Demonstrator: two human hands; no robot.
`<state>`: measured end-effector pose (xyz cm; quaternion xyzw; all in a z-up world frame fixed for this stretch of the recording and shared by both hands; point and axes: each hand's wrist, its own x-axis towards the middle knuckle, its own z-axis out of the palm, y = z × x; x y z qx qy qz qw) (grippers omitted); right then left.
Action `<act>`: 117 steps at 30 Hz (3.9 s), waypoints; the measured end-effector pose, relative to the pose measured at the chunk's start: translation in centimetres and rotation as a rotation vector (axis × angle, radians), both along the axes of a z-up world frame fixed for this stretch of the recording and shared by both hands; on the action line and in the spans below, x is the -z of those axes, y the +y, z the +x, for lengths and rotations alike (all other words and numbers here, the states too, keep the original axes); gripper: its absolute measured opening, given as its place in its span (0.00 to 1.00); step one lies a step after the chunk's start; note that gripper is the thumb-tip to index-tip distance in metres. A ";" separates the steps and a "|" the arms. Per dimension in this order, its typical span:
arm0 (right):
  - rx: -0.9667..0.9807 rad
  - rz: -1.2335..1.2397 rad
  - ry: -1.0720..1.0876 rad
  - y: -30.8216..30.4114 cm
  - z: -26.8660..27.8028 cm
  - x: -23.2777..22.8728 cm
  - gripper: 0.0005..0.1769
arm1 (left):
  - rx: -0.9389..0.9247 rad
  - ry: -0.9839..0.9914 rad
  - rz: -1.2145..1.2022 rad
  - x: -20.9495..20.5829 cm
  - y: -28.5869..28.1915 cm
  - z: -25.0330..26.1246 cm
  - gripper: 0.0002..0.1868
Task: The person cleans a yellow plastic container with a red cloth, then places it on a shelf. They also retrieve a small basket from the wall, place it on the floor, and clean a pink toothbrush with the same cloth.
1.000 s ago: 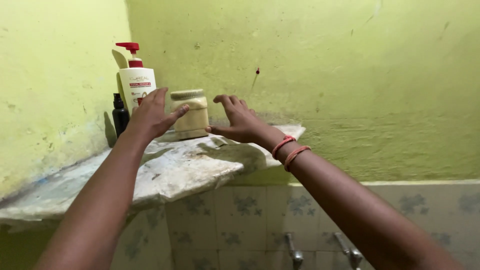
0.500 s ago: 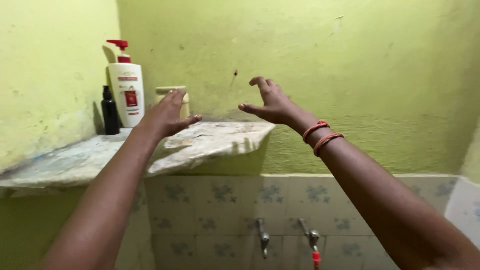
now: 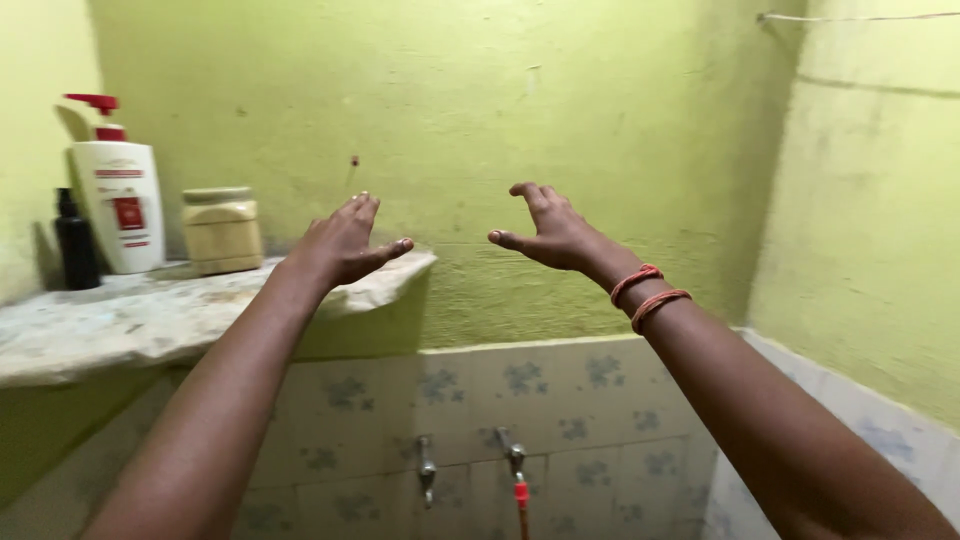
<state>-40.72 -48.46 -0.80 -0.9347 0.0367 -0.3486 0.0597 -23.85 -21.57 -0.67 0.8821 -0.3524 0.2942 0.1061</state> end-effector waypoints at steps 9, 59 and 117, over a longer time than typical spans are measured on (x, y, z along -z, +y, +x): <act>0.156 0.024 0.013 -7.6 -10.5 1.7 0.58 | 0.178 0.043 0.052 2.5 -9.7 -5.6 0.49; 1.246 0.136 0.070 -7.2 -72.6 10.3 0.56 | 1.456 0.000 0.155 9.8 -42.8 -58.3 0.56; 2.018 -0.039 -0.015 35.1 -118.7 11.3 0.45 | 2.514 0.044 -0.070 10.3 -16.7 -121.9 0.54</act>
